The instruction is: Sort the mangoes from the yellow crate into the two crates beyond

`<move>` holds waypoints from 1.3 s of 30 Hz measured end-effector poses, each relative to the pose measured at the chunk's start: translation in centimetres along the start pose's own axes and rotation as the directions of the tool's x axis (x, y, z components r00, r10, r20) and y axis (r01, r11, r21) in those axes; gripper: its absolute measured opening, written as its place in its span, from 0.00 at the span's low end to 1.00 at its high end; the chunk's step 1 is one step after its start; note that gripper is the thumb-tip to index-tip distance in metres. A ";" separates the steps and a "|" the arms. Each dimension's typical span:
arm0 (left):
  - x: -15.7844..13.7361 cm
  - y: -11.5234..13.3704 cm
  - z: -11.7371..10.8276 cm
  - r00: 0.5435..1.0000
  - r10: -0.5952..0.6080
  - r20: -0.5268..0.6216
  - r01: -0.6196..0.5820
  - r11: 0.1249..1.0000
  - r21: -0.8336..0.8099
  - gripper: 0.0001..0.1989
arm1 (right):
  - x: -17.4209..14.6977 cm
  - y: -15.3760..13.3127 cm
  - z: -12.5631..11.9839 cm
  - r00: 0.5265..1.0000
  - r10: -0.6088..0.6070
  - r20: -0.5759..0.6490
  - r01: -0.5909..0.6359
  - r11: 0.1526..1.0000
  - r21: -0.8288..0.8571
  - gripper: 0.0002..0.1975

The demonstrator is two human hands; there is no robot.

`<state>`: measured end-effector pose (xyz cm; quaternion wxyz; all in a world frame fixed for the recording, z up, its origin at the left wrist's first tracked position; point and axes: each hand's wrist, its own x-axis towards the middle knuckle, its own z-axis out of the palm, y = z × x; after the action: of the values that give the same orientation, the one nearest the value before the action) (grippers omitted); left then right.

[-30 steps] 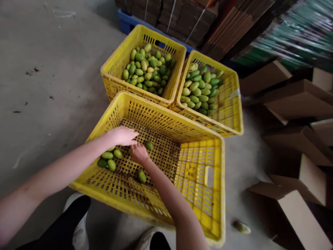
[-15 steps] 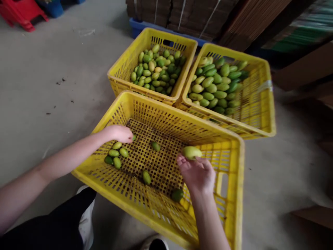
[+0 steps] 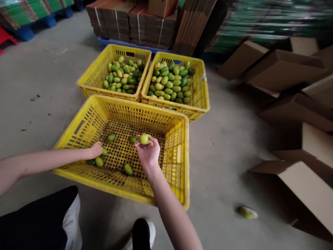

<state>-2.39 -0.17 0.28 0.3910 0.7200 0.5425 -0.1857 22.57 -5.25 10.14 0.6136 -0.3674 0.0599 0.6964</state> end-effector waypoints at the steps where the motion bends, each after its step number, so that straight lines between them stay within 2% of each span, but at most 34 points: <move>1: 0.1 -0.3 -0.1 1.000 -0.003 -0.020 0.004 1.000 0.031 0.12 | 0.0 0.1 -0.1 1.000 -0.001 0.006 0.001 1.000 -0.014 0.08; 5: 0.6 -1.2 -0.9 0.995 0.006 -0.096 0.005 0.994 0.111 0.17 | 0.7 0.8 -0.8 0.999 0.044 0.008 -0.043 0.994 -0.105 0.07; 9: 1.0 -0.7 -3.8 0.989 0.124 -0.075 -0.119 0.991 0.067 0.18 | 1.7 1.2 -1.8 1.000 0.024 0.001 -0.023 0.975 -0.219 0.08; 11: 1.3 0.5 -5.9 0.976 0.215 -0.017 -0.215 0.977 -0.003 0.15 | 2.0 1.1 -2.0 0.999 0.009 0.043 0.003 0.963 -0.270 0.10; 13: 1.5 2.1 -7.9 0.945 0.327 0.030 -0.315 0.929 -0.194 0.13 | 2.3 0.9 -1.7 0.997 0.031 0.077 -0.006 0.950 -0.312 0.10; 14: 1.5 3.0 -8.7 0.921 0.389 0.026 -0.356 0.866 -0.350 0.14 | 2.4 0.8 -1.4 0.994 0.054 0.092 -0.020 0.942 -0.334 0.10; 15: 1.5 3.8 -9.5 0.896 0.443 0.002 -0.377 0.765 -0.522 0.17 | 2.5 0.7 -0.9 0.991 0.077 0.111 -0.032 0.933 -0.360 0.10; 16: 1.3 4.6 -10.1 0.877 0.479 -0.036 -0.374 0.635 -0.676 0.19 | 2.6 0.5 -0.3 0.986 0.092 0.139 -0.032 0.922 -0.385 0.10; 18: 1.0 5.7 -11.0 0.864 0.492 -0.108 -0.320 0.370 -0.872 0.20 | 2.8 0.3 0.9 0.972 0.080 0.223 0.022 0.907 -0.421 0.14; 20: 0.7 6.4 -11.4 0.875 0.462 -0.145 -0.249 0.174 -0.953 0.19 | 2.9 0.2 1.9 0.949 0.010 0.316 0.134 0.892 -0.431 0.18; 21: 0.6 6.6 -11.4 0.888 0.434 -0.154 -0.221 0.109 -0.969 0.18 | 3.0 0.3 2.1 0.936 -0.035 0.351 0.196 0.879 -0.435 0.20; 23: 0.5 6.7 -11.1 0.918 0.351 -0.184 -0.208 0.034 -0.977 0.16 | 3.0 0.4 2.1 0.913 -0.136 0.386 0.325 0.814 -0.482 0.22; 25: 0.3 6.7 -10.4 0.932 0.272 -0.239 -0.256 0.029 -0.966 0.15 | 2.7 0.5 1.5 0.886 -0.224 0.406 0.441 0.678 -0.587 0.24; 27: -0.1 7.0 -9.7 0.917 0.257 -0.304 -0.339 0.102 -0.935 0.17 | 2.3 0.3 1.0 0.836 -0.320 0.445 0.548 0.459 -0.699 0.24; 30: -1.1 7.8 -8.9 0.855 0.341 -0.391 -0.492 0.292 -0.820 0.21 | 1.5 -0.5 0.7 0.686 -0.444 0.577 0.658 0.039 -0.752 0.20; 32: -1.8 8.3 -8.7 0.814 0.384 -0.437 -0.573 0.398 -0.717 0.22 | 1.1 -1.1 0.9 0.596 -0.458 0.659 0.671 -0.167 -0.723 0.18; 33: -2.1 8.5 -8.7 0.798 0.394 -0.456 -0.599 0.437 -0.670 0.22 | 0.9 -1.4 1.1 0.575 -0.449 0.684 0.669 -0.222 -0.709 0.18; 35: -2.6 8.6 -8.9 0.772 0.415 -0.482 -0.636 0.491 -0.595 0.22 | 0.6 -1.5 1.3 0.565 -0.438 0.699 0.665 -0.259 -0.700 0.18; 37: -2.8 8.4 -9.1 0.747 0.445 -0.494 -0.665 0.522 -0.534 0.21 | 0.5 -1.3 1.4 0.578 -0.436 0.690 0.668 -0.232 -0.707 0.18; 39: -2.9 8.2 -9.3 0.737 0.464 -0.491 -0.675 0.540 -0.503 0.21 | 0.5 -1.0 1.4 0.599 -0.447 0.664 0.674 -0.165 -0.720 0.18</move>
<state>2.71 4.22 11.06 0.5681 0.6929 0.3554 0.2661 22.83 -3.85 11.24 0.4737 -0.5813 -0.6136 0.2472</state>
